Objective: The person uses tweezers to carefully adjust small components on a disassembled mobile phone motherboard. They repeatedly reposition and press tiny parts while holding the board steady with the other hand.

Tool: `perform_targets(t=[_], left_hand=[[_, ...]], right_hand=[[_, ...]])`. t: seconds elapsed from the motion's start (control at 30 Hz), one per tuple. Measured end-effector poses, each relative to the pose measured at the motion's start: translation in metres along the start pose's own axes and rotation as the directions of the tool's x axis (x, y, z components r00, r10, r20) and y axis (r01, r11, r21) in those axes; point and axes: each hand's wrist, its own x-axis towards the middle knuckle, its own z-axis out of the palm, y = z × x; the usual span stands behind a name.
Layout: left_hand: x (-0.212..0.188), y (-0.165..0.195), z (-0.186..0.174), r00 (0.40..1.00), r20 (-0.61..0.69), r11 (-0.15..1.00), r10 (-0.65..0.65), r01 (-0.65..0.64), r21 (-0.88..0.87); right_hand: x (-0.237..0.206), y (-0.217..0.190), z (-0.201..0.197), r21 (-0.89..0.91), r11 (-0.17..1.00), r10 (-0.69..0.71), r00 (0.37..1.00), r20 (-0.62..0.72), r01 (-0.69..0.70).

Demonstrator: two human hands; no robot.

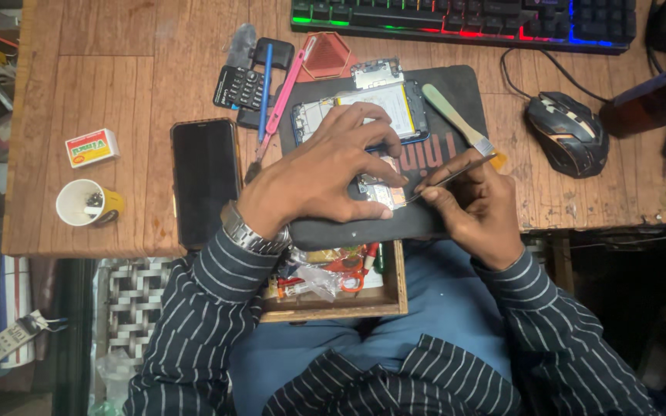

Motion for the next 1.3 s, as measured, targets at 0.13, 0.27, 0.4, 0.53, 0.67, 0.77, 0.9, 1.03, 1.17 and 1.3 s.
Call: perform_targets(t=[0.13, 0.27, 0.4, 0.53, 0.67, 0.77, 0.9, 1.03, 1.17, 1.3], left_hand=[[0.0002, -0.0003, -0.0001, 1.000, 0.008, 1.000, -0.005, 0.005, -0.001], [0.0016, -0.0015, 0.0009, 1.000, 0.017, 1.000, -0.007, 0.007, -0.009], [0.0010, -0.0030, -0.0009, 1.000, 0.014, 1.000, 0.002, -0.002, 0.009], [-0.0005, -0.0032, -0.0024, 1.000, -0.015, 1.000, 0.007, -0.007, 0.015], [0.0011, -0.0041, -0.0009, 1.000, 0.010, 1.000, -0.014, 0.014, 0.011], [0.0028, -0.0053, 0.0023, 1.000, 0.023, 1.000, -0.013, 0.013, 0.013], [0.0017, -0.0052, 0.0045, 1.000, -0.002, 1.000, 0.006, -0.006, -0.002], [0.0001, -0.0032, 0.0039, 1.000, 0.006, 1.000, -0.004, 0.004, 0.007], [0.0005, -0.0025, 0.0033, 1.000, 0.007, 1.000, 0.003, -0.003, 0.005], [0.0008, -0.0023, 0.0039, 1.000, 0.005, 1.000, -0.003, 0.003, 0.004]], right_hand=[[-0.0008, 0.0017, 0.0001, 0.031, 0.999, 0.016, 1.000, 0.005, -0.016], [-0.0016, 0.0017, -0.0010, 0.006, 1.000, 0.023, 1.000, -0.012, -0.023], [0.0017, 0.0019, 0.0008, 0.025, 1.000, 0.005, 1.000, 0.005, -0.006], [0.0035, 0.0010, 0.0013, 0.029, 1.000, 0.005, 1.000, 0.005, -0.005], [0.0034, 0.0025, 0.0000, -0.011, 1.000, -0.013, 1.000, 0.005, 0.013], [0.0026, 0.0049, -0.0022, 0.030, 1.000, 0.010, 1.000, 0.014, -0.011], [0.0009, 0.0062, -0.0006, 0.030, 1.000, 0.007, 1.000, 0.002, -0.007], [-0.0007, 0.0045, 0.0000, 0.024, 1.000, 0.006, 1.000, 0.012, -0.007], [-0.0010, 0.0044, 0.0003, 0.008, 1.000, -0.014, 1.000, 0.009, 0.013], [-0.0013, 0.0047, -0.0001, 0.021, 1.000, 0.001, 1.000, 0.012, -0.001]])
